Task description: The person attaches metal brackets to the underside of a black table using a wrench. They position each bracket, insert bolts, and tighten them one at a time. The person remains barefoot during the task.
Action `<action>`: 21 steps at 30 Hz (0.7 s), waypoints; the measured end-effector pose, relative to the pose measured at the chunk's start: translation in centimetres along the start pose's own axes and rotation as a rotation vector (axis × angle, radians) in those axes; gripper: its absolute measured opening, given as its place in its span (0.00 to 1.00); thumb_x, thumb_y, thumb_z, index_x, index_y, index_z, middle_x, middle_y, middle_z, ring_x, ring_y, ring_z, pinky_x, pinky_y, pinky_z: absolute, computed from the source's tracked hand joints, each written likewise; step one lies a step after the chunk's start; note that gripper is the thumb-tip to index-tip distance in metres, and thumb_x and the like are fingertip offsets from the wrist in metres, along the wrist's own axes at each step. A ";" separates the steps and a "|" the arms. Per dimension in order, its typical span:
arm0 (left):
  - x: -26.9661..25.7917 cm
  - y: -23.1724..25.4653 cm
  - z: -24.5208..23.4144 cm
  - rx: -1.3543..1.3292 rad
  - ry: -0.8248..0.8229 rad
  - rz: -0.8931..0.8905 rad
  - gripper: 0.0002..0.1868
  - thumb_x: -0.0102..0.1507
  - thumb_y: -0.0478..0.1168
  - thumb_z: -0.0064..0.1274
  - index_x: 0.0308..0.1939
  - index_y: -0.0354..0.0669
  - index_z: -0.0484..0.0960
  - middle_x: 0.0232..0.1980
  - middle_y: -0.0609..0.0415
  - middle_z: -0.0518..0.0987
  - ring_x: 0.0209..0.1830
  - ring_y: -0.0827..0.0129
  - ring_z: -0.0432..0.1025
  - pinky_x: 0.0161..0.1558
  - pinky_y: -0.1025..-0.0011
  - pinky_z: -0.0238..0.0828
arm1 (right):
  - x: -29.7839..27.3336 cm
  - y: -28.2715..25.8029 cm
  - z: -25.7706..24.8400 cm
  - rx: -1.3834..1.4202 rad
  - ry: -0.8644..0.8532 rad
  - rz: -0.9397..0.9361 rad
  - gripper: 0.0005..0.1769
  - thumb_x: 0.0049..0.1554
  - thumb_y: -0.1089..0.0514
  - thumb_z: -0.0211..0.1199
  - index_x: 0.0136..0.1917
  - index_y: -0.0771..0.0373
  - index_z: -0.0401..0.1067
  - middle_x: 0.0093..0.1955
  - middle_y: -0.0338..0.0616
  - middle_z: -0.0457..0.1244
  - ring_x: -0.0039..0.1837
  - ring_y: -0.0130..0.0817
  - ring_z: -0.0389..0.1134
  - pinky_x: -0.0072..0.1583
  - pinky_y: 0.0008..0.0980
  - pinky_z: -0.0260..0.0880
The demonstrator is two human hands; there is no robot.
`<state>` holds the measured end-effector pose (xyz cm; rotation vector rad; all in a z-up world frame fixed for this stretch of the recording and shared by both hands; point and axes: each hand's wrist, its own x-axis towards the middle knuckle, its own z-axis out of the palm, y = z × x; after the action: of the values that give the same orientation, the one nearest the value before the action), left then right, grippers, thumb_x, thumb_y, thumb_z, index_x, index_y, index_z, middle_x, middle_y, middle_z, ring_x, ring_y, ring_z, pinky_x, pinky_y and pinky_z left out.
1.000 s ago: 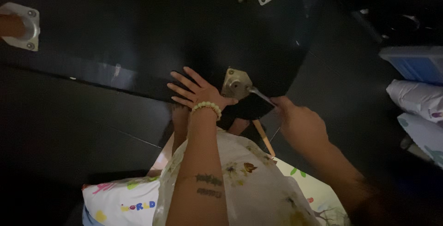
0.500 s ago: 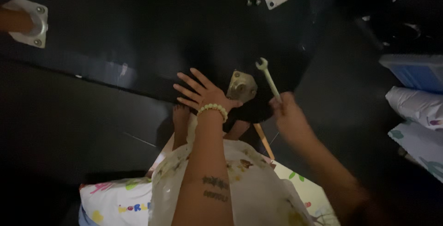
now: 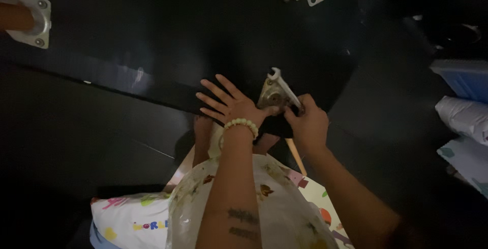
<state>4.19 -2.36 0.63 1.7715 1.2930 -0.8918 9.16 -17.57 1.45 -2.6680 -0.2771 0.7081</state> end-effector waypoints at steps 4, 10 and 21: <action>0.1 -0.2 0.6 0.009 0.071 0.025 0.88 0.42 0.69 0.72 0.75 0.39 0.14 0.75 0.28 0.10 0.75 0.27 0.08 0.72 0.33 0.11 | -0.1 0.5 0.1 0.109 0.024 0.008 0.13 0.53 0.54 0.71 0.46 0.63 0.71 0.32 0.44 0.63 0.33 0.30 0.64 0.36 0.34 0.64; 0.0 -0.3 0.9 -0.001 0.104 0.034 0.87 0.43 0.64 0.74 0.74 0.38 0.14 0.76 0.28 0.10 0.76 0.28 0.09 0.72 0.33 0.12 | 0.6 1.4 0.3 0.116 0.034 0.037 0.15 0.53 0.53 0.72 0.44 0.64 0.72 0.32 0.45 0.64 0.33 0.29 0.64 0.36 0.32 0.64; 0.0 -0.7 1.1 -0.045 0.109 0.076 0.86 0.44 0.62 0.74 0.74 0.36 0.13 0.74 0.28 0.08 0.74 0.28 0.05 0.71 0.33 0.09 | 0.8 0.8 0.3 0.198 -0.020 0.084 0.13 0.54 0.55 0.71 0.45 0.65 0.73 0.36 0.46 0.68 0.37 0.30 0.68 0.39 0.33 0.67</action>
<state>3.45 -3.18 -0.03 1.8429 1.2946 -0.7269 9.72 -18.00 0.54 -2.4976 -0.0942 0.7473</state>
